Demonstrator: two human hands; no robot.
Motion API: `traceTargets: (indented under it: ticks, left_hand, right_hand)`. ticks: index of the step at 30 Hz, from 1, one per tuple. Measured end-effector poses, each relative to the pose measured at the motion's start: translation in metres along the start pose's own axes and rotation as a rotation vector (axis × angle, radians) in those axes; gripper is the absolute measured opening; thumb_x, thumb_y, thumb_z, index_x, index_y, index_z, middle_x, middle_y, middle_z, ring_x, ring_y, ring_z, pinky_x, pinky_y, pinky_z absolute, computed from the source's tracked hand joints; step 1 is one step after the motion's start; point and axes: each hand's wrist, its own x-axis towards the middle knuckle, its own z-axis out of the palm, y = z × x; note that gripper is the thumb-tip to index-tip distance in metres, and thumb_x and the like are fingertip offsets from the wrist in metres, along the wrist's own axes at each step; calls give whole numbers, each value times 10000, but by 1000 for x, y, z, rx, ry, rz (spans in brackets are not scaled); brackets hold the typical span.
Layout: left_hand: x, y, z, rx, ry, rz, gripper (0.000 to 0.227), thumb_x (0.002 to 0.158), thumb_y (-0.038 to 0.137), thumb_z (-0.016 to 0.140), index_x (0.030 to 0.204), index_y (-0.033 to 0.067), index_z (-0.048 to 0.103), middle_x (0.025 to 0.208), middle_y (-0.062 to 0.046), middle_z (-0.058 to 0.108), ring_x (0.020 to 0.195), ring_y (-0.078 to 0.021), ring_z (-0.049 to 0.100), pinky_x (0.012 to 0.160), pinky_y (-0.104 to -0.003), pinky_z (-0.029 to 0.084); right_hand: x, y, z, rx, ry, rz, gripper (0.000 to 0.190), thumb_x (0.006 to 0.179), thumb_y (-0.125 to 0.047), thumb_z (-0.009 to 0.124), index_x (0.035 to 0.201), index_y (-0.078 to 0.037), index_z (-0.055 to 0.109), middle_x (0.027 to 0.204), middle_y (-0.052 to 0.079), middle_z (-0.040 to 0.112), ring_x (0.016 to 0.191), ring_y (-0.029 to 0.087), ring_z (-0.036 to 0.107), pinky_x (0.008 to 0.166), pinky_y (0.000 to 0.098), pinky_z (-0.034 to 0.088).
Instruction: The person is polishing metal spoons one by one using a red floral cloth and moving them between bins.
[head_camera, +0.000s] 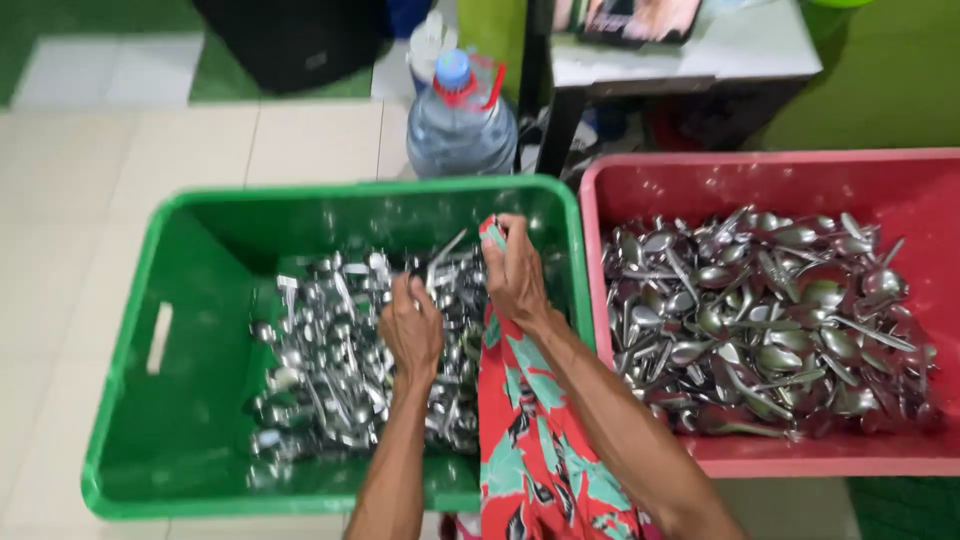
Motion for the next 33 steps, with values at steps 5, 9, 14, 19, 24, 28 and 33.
traceTargets:
  ticks: [5,9,14,19,24,28,33]
  left_hand:
    - [-9,5,4,14,0,23,235,1103,148,422,1136,48,632,594,-119,667,483,-260,642,516,-339,525]
    - [-8,6,9,-25,25,35,268,1118,117,371,1177,10,610,555,-99,611,440,-232,574,481,-314,474]
    - [-11,11,7,-139,5,63,256,1106,171,353,1173,61,575,615,-131,656,510,-245,644,535,-357,500]
    - [-12,30,-7,-201,34,69,288,1124,134,303,1155,30,569,702,-200,703,572,-287,697,590,-382,566]
    - [-9,22,0,-226,5,39,302,1127,135,279,1198,28,553,684,-178,688,527,-264,661,558,-371,543]
    - [-14,16,4,-204,3,37,277,1122,122,316,1202,20,561,663,-189,675,511,-271,653,533,-363,541]
    - [-13,11,5,-217,14,40,274,1130,130,304,1178,61,565,661,-154,673,472,-245,621,518,-353,529]
  right_hand:
    - [-14,-3,12,-127,-5,-214,247,1018,-199,580,1218,-55,575,1103,163,530,971,457,646,825,487,555]
    - [-17,-9,20,-168,-13,-301,199,996,-121,634,1172,-39,676,1067,135,525,897,312,675,788,400,598]
    - [-30,8,47,-167,-7,-433,164,975,-169,676,1098,-62,664,929,76,562,739,329,705,616,386,593]
    - [-24,6,49,-283,-15,-534,127,990,-198,647,1029,-80,670,903,83,556,675,357,701,534,421,591]
    - [-14,-2,35,-341,57,-459,74,950,-77,670,908,-34,627,890,82,531,592,341,690,468,395,571]
    - [-17,-7,32,-320,86,-419,101,978,-94,656,915,-28,613,890,90,514,601,329,693,475,385,575]
    - [-22,19,54,-340,3,-496,153,973,-166,664,869,-57,639,852,69,549,571,307,689,455,376,559]
